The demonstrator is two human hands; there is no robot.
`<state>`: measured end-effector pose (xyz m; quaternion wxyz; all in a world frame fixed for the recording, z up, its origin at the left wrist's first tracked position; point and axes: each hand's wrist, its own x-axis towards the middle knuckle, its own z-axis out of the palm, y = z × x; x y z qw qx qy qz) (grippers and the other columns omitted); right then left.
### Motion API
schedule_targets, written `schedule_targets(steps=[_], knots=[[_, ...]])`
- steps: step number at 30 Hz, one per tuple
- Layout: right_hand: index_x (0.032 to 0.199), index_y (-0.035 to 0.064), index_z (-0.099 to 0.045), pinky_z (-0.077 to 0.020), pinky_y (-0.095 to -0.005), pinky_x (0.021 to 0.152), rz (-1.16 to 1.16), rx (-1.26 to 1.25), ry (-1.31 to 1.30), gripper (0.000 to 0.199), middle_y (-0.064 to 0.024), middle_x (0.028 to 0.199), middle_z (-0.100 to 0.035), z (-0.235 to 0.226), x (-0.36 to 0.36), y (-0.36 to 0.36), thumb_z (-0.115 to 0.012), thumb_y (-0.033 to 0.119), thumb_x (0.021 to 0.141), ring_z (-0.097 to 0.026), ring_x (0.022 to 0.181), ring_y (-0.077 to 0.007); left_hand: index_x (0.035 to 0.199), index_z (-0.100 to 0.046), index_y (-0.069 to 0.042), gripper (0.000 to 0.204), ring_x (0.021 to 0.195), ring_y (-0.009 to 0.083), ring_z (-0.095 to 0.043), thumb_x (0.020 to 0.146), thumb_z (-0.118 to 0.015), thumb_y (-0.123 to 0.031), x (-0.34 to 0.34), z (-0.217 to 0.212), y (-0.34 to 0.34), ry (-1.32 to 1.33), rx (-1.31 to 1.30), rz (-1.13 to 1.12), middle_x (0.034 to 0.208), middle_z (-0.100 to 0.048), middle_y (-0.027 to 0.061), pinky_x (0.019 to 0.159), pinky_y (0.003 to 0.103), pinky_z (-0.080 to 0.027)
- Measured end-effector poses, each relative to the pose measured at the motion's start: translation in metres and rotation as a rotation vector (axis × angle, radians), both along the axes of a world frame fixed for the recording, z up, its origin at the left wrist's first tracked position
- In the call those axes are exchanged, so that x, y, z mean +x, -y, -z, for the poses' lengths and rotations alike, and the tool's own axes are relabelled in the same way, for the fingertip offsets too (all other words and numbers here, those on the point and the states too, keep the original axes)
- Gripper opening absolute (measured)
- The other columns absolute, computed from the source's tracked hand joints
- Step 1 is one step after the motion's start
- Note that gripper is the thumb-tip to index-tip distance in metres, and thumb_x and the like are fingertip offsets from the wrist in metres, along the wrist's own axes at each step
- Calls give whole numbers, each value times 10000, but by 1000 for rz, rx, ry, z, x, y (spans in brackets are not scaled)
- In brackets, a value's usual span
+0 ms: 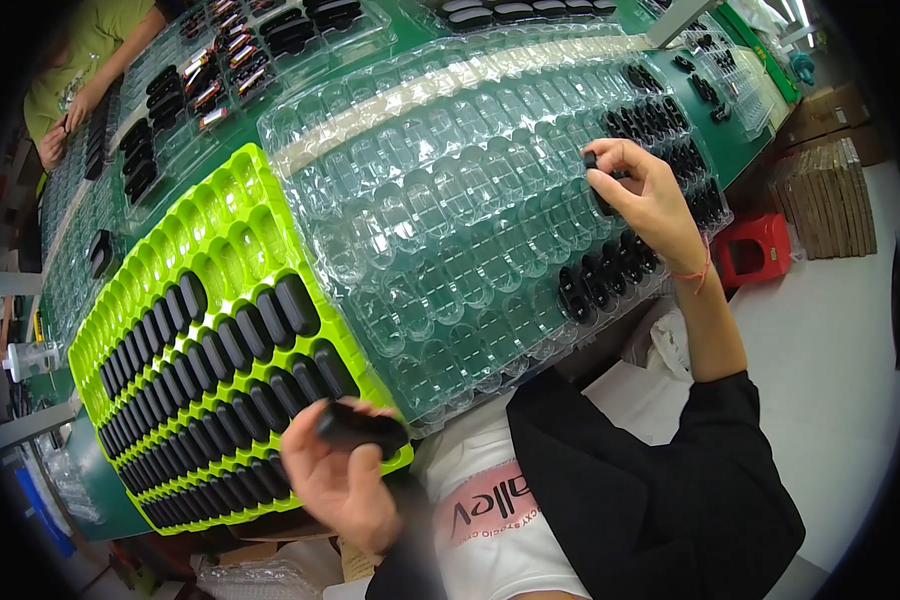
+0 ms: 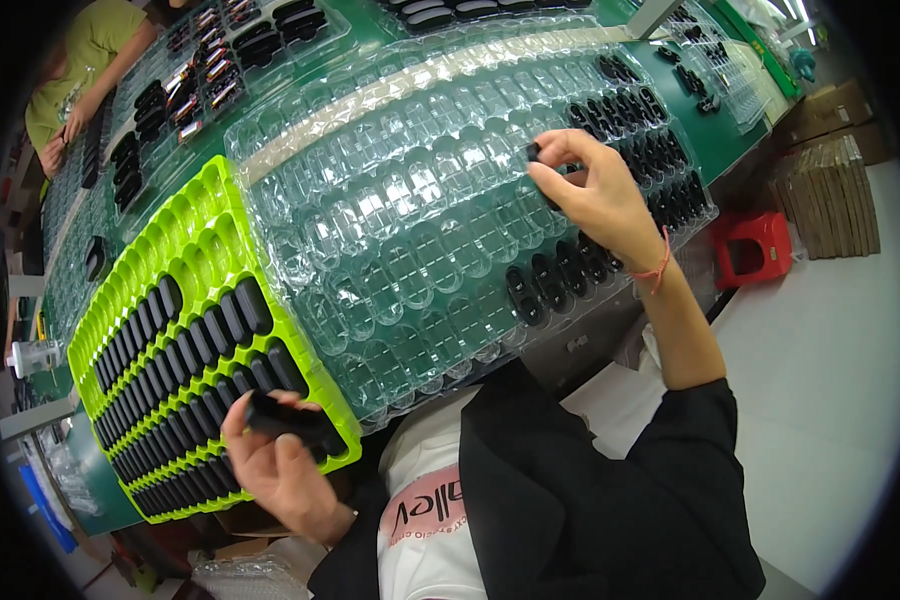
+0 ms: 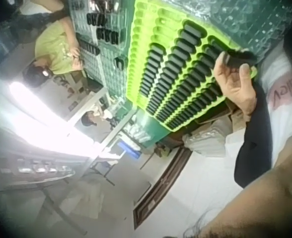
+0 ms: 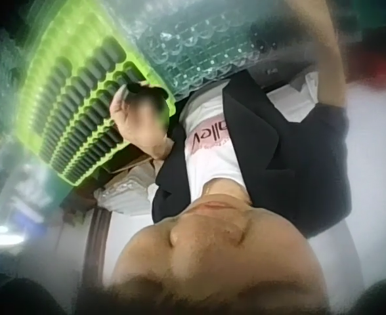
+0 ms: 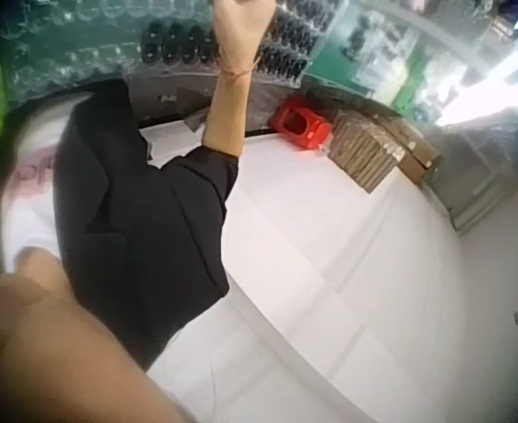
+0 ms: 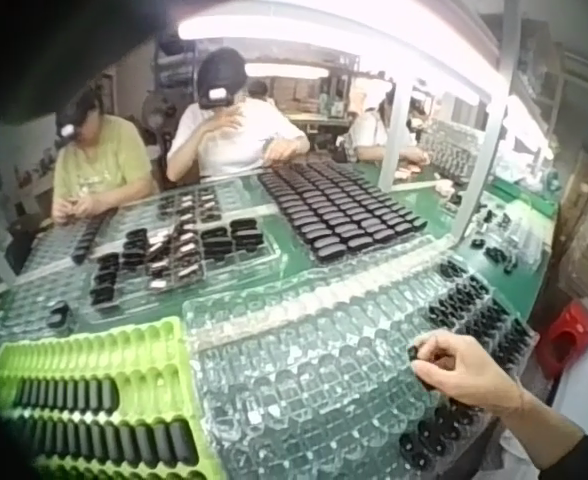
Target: The person assembles electronic components into small black plastic cases by hand, working on a production line.
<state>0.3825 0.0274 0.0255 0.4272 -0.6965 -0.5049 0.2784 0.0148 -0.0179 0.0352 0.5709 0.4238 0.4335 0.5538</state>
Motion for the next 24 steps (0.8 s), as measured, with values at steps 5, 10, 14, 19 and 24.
schedule_targets(steps=[5,10,14,19,24], knots=[[1112,-31,-625,-585,-296,734,-305,-97,-600,224,-140,1076,-679,-13,-68,-9,-568,155,1000,-676,959,-195,1336,-416,39,528,967,285,-642,878,-660,-55,34,4,-4,183,-202,200,1096,-606,176,926,412,-506],[1139,-74,-647,-604,-299,742,-433,-161,-674,228,-170,1112,-665,-22,-114,-10,-536,65,996,-705,956,-259,1323,-421,48,547,1063,307,-627,863,-689,-82,31,12,-9,239,-179,123,1104,-612,187,940,422,-505],[1109,-70,-669,-599,-275,741,-494,-50,-586,206,-145,1117,-638,-7,-127,-7,-620,-63,909,-708,939,-244,1317,-425,51,539,1054,266,-634,869,-701,-66,28,21,-7,203,-129,47,1128,-626,196,920,367,-521],[972,20,-744,-578,-224,616,-439,57,-350,142,-99,1002,-678,-4,-137,-3,-727,1,832,-681,797,-112,1273,-476,56,500,1086,205,-625,840,-722,13,31,26,-11,251,-191,65,1195,-614,155,957,307,-489],[991,15,-743,-561,-214,703,-492,100,-289,194,-128,1063,-652,-4,-138,0,-733,-50,808,-667,829,-125,1268,-491,60,484,1093,179,-616,842,-719,23,31,28,-15,225,-218,56,1202,-611,139,956,290,-487]])
